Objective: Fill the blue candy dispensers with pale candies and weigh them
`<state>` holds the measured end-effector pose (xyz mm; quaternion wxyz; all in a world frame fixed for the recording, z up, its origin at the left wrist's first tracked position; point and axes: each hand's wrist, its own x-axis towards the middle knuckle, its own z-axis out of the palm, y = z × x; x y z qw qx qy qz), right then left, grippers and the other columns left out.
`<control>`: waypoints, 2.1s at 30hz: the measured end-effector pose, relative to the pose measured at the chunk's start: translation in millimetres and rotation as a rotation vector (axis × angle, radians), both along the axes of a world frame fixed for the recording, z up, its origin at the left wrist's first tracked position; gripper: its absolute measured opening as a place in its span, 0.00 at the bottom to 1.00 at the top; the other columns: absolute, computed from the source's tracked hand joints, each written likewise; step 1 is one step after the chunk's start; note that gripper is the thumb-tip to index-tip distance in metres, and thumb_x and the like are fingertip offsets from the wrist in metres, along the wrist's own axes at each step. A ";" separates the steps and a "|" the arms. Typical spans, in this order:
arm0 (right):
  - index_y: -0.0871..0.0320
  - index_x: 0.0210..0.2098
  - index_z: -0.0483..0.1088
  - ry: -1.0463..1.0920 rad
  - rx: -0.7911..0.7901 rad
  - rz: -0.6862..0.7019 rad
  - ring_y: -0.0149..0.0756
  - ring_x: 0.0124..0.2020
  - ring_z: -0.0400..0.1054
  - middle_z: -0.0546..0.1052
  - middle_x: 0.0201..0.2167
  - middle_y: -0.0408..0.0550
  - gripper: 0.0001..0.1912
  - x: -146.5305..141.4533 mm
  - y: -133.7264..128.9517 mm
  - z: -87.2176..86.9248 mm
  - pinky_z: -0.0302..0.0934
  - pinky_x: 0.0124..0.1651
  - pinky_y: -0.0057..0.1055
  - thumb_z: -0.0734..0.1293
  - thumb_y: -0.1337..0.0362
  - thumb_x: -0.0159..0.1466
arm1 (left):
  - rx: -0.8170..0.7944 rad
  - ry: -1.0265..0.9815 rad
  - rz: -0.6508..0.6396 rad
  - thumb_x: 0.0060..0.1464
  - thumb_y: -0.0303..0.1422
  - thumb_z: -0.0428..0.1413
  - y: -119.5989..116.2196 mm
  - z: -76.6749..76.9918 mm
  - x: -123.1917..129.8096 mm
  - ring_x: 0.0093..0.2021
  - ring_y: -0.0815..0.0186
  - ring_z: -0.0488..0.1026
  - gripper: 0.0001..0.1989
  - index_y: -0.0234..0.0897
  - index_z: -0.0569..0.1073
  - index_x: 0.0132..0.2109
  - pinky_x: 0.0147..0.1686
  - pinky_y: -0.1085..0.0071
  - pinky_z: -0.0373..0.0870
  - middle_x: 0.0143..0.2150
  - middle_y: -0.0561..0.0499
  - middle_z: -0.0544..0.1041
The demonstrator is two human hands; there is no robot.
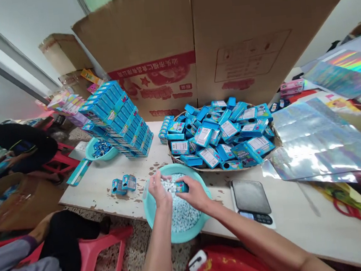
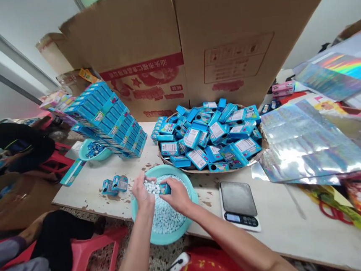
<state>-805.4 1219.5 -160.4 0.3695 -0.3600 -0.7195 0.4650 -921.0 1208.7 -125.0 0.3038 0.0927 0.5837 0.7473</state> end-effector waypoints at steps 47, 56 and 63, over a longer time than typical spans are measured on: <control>0.55 0.43 0.72 0.222 -0.255 -0.080 0.41 0.48 0.68 0.75 0.44 0.47 0.18 18.2 6.0 -21.5 0.59 0.55 0.38 0.73 0.65 0.52 | -1.163 1.158 -0.649 0.53 0.47 0.50 -60.1 -157.7 -1.8 0.56 0.39 0.62 0.27 0.36 0.70 0.54 0.44 0.46 0.62 0.53 0.30 0.66; 0.57 0.41 0.72 0.158 -0.260 -0.104 0.39 0.44 0.69 0.75 0.40 0.46 0.17 16.3 4.0 -35.7 0.61 0.51 0.37 0.72 0.65 0.51 | -0.757 0.692 -0.719 0.43 0.34 0.58 -65.9 -144.9 -12.9 0.38 0.56 0.73 0.15 0.35 0.74 0.41 0.38 0.64 0.67 0.36 0.43 0.75; 0.57 0.43 0.71 0.078 -0.184 -0.048 0.39 0.45 0.68 0.74 0.41 0.47 0.18 16.3 -2.6 -56.1 0.61 0.50 0.37 0.72 0.65 0.53 | -0.462 0.161 -0.417 0.46 0.44 0.56 -56.5 -93.7 -21.9 0.16 0.73 0.59 0.17 0.38 0.65 0.38 0.15 0.78 0.52 0.24 0.57 0.66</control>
